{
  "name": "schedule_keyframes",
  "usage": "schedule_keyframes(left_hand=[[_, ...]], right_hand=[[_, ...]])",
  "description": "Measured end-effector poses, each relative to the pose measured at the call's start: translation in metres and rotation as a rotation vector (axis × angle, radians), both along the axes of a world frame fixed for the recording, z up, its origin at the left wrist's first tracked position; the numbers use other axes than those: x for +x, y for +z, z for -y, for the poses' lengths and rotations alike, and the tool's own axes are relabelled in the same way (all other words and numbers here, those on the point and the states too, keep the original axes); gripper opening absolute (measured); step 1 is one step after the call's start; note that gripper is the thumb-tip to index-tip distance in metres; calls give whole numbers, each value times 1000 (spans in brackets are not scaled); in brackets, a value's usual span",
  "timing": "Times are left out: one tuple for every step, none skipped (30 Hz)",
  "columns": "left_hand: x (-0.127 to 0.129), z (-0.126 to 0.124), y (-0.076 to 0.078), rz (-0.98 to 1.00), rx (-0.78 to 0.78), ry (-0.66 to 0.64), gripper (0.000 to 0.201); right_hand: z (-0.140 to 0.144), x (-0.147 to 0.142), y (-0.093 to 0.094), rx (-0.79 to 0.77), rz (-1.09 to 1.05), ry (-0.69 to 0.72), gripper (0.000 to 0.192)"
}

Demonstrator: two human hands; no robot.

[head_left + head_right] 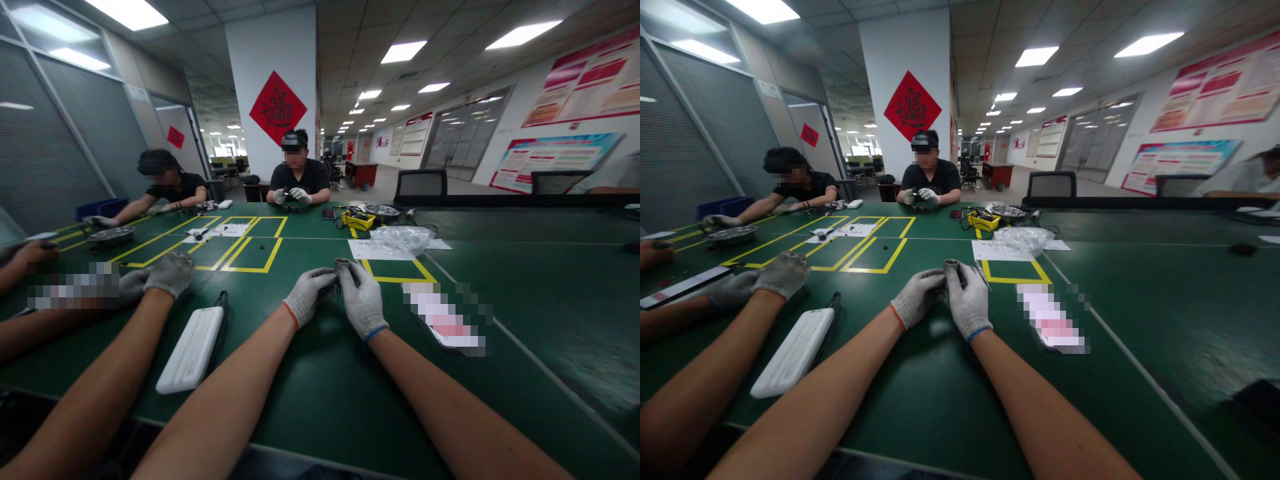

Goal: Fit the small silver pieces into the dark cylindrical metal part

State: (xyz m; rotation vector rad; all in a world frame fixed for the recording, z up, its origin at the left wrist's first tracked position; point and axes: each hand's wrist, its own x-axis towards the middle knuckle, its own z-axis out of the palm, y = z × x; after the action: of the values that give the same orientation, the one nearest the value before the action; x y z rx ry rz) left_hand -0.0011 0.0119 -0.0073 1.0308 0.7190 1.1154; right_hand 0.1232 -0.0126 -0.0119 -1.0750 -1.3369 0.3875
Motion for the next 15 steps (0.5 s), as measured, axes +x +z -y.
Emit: schedule_keyframes(left_hand=[[0,0,0,1,3,7,35],[1,1,1,3,6,12,34],[1,1,1,4,10,15,34],[1,1,1,4,13,16,34],[1,1,1,4,16,15,34],[1,1,1,4,18,16,34],[1,1,1,0,18,15,35],[1,0,2,-4,20,17,35],[0,-1,3,-8,24,21,35],[-1,-2,4,-13,29,25,35],[-2,-3,6,-16,36,33,35],[-4,-5,8,-19,40,41,35],[-6,-7,9,-17,36,52,34],[-8,-10,11,-7,29,77,33],[-11,-12,12,13,19,109,32]], right_hand=[[0,0,1,-2,1,-1,45],[1,0,1,-3,0,-1,45],[1,0,2,-3,0,1,44],[2,-1,2,-2,-3,3,44],[2,-1,2,1,-8,7,44],[2,-1,2,2,-16,10,44],[2,-1,2,2,-25,11,44],[1,-1,3,1,-35,9,44],[0,-1,3,1,-46,2,45],[0,0,3,0,-59,-9,45],[-1,0,2,-2,-73,-20,46],[-2,1,2,-7,-91,-28,46],[-3,1,2,-15,-114,-27,47],[-4,2,1,-28,-138,-20,48],[-5,2,1,-44,-160,-11,49]])
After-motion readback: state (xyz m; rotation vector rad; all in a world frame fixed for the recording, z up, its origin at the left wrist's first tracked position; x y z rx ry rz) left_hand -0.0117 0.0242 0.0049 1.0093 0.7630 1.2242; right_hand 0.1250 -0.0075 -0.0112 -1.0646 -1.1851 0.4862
